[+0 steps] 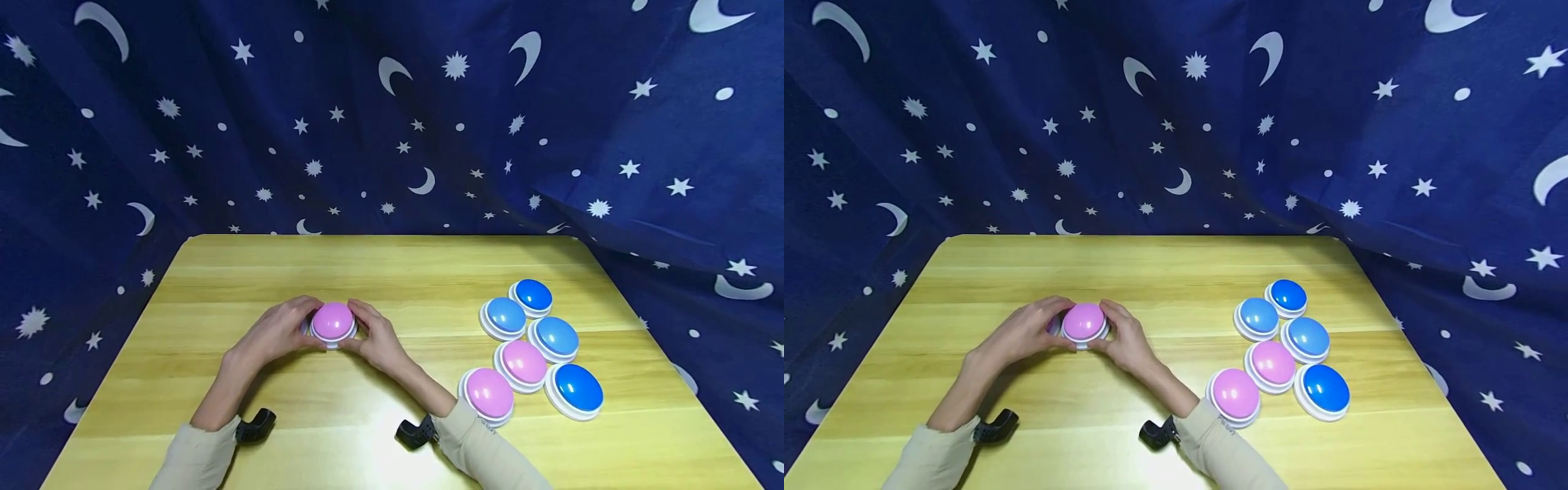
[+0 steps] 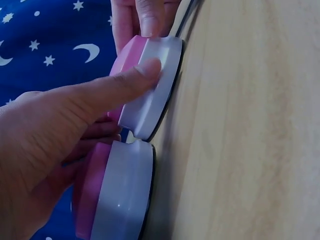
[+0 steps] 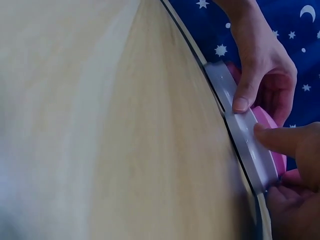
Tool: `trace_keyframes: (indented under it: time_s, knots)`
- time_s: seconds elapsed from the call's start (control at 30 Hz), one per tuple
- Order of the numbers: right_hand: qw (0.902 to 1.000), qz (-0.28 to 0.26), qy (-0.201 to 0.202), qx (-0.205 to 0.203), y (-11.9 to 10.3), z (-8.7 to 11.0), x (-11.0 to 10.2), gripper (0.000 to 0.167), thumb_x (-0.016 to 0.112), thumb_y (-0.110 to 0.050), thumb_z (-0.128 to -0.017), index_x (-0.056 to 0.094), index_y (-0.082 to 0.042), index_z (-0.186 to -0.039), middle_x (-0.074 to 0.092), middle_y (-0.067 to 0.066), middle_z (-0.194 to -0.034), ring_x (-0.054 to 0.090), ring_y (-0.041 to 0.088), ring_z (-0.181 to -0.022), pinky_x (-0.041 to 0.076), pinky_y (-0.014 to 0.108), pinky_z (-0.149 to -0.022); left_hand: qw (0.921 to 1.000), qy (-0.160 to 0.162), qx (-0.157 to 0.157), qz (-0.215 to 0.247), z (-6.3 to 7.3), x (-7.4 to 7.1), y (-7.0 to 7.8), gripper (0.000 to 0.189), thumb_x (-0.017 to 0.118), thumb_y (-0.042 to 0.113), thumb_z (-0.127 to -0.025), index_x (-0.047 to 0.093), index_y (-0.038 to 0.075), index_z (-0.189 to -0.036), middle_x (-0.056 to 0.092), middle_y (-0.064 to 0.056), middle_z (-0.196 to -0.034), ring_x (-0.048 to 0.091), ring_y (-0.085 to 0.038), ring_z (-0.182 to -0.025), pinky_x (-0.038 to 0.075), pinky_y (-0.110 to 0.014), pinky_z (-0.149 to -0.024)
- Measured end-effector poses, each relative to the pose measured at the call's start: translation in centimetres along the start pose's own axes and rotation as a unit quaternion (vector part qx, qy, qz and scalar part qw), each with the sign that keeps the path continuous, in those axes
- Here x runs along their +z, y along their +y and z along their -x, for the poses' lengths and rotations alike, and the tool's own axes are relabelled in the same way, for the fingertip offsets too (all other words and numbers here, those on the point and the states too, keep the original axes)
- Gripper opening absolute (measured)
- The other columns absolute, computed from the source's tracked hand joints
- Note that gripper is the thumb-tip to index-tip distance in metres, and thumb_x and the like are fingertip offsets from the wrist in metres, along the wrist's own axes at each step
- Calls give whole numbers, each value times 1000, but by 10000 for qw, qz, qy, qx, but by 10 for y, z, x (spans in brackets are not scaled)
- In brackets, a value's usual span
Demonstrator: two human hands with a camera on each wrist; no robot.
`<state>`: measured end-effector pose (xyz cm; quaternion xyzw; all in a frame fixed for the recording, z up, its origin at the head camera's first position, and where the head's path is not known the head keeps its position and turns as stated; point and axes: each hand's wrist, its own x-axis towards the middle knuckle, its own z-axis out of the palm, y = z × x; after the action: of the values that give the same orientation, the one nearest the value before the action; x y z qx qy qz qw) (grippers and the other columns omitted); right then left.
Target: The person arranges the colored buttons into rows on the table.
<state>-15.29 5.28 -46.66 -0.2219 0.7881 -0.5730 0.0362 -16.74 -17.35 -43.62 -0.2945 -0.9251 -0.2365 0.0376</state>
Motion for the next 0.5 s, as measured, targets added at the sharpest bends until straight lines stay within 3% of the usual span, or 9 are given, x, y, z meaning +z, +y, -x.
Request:
trace_keyframes:
  time_s: [0.27,0.5]
  knots:
    - [9999,26,155,72,-12,3,-8,75,83,-1,-78,44,12,-141,40,23,-149,41,35,-136,37,34,-109,9984,-44,-265,493,-3,-3,3,84,90,44,-68,59,-1,-132,60,-17,-131,59,-32,-118,48,-50,-99]
    - [9996,-79,288,28,-54,12,-24,69,78,4,-81,42,17,-139,39,31,-147,41,42,-135,36,44,-109,9961,358,71,803,-6,-4,15,82,88,43,-71,58,1,-135,59,-14,-135,57,-32,-122,50,-50,-96]
